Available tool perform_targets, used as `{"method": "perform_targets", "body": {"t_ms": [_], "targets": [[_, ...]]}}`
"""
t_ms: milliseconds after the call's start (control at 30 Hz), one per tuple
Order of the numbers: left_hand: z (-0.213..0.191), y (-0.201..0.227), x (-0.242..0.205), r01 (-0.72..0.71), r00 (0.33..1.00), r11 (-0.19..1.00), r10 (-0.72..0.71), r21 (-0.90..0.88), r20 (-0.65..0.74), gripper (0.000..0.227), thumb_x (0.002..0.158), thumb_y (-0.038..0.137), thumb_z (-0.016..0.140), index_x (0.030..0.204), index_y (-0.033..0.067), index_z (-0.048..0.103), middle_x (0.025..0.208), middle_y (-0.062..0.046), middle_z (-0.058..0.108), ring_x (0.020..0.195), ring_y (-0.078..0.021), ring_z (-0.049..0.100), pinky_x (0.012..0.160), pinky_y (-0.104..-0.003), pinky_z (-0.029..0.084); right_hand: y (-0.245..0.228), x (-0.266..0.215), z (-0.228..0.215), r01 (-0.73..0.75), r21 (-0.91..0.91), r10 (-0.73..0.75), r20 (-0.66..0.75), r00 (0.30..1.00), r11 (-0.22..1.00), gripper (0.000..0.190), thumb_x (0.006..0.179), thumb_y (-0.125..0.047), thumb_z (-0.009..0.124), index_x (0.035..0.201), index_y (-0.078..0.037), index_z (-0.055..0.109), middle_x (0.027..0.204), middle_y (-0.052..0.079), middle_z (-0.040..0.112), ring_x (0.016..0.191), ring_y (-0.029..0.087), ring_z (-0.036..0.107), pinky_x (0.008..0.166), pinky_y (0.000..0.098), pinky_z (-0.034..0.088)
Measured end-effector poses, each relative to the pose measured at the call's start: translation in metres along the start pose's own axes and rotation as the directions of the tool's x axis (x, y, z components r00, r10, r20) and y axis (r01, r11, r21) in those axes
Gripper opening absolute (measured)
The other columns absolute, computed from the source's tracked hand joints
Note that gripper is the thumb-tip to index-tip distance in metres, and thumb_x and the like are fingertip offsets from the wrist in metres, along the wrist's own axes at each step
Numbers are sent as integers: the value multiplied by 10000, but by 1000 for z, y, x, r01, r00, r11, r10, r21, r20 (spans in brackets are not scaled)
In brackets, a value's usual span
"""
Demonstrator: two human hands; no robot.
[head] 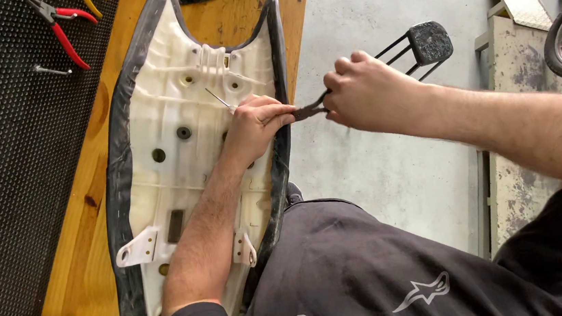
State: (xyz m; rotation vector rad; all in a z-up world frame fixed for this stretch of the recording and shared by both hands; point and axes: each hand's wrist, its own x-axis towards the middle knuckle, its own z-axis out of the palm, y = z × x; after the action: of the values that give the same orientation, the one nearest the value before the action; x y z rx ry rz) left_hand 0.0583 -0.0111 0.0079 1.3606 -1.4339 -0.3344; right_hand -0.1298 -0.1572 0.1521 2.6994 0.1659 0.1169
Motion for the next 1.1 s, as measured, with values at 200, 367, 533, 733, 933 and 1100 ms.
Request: {"method": "perform_targets", "body": {"t_ms": [200,367,533,733,933,1100], "targets": [[-5,4,1,34,997,998,-31,-43,63,138,898,284,842,1010,209,814,948,-3,756,930,-229,695,919,-355,493,3,18,-49,-413,409,33,677,735,814,328,935,-492,684,1074,-214,789,1056,71,743,950,293,763,869,408,606],[-4,7,1,62,986,997,-69,50,150,103,895,330,818,967,258,804,946,31,726,958,-221,659,917,-355,478,-5,12,-40,-794,456,184,809,558,402,729,714,-431,946,1187,-65,530,1044,161,758,1025,362,738,898,505,594],[-1,2,-3,52,984,990,-73,128,163,121,917,381,789,982,280,796,975,38,716,990,-200,652,940,-346,459,-9,-1,9,-786,417,18,879,477,455,641,775,-686,786,1128,-156,707,978,81,780,984,272,756,934,410,612],[-6,-1,-1,52,989,997,-60,63,137,110,875,340,836,935,255,802,948,30,718,930,-184,661,895,-308,496,-22,-4,8,-906,396,-207,883,420,-149,376,897,-345,713,996,17,707,951,188,794,891,267,776,829,363,638],[-15,-9,-1,133,988,986,-124,-99,91,243,755,327,938,937,237,806,938,50,712,858,-113,685,825,-248,558,-41,-14,13,-824,263,-304,838,453,-501,213,932,-180,660,902,31,669,804,218,754,728,328,787,696,453,669],[-25,-1,-1,252,965,962,-242,-102,102,200,784,243,920,946,228,803,940,69,712,835,-54,700,816,-207,569,-38,-16,9,-822,197,-249,893,376,-535,331,1007,-314,599,882,-11,648,789,200,726,708,316,765,674,462,660]]}}
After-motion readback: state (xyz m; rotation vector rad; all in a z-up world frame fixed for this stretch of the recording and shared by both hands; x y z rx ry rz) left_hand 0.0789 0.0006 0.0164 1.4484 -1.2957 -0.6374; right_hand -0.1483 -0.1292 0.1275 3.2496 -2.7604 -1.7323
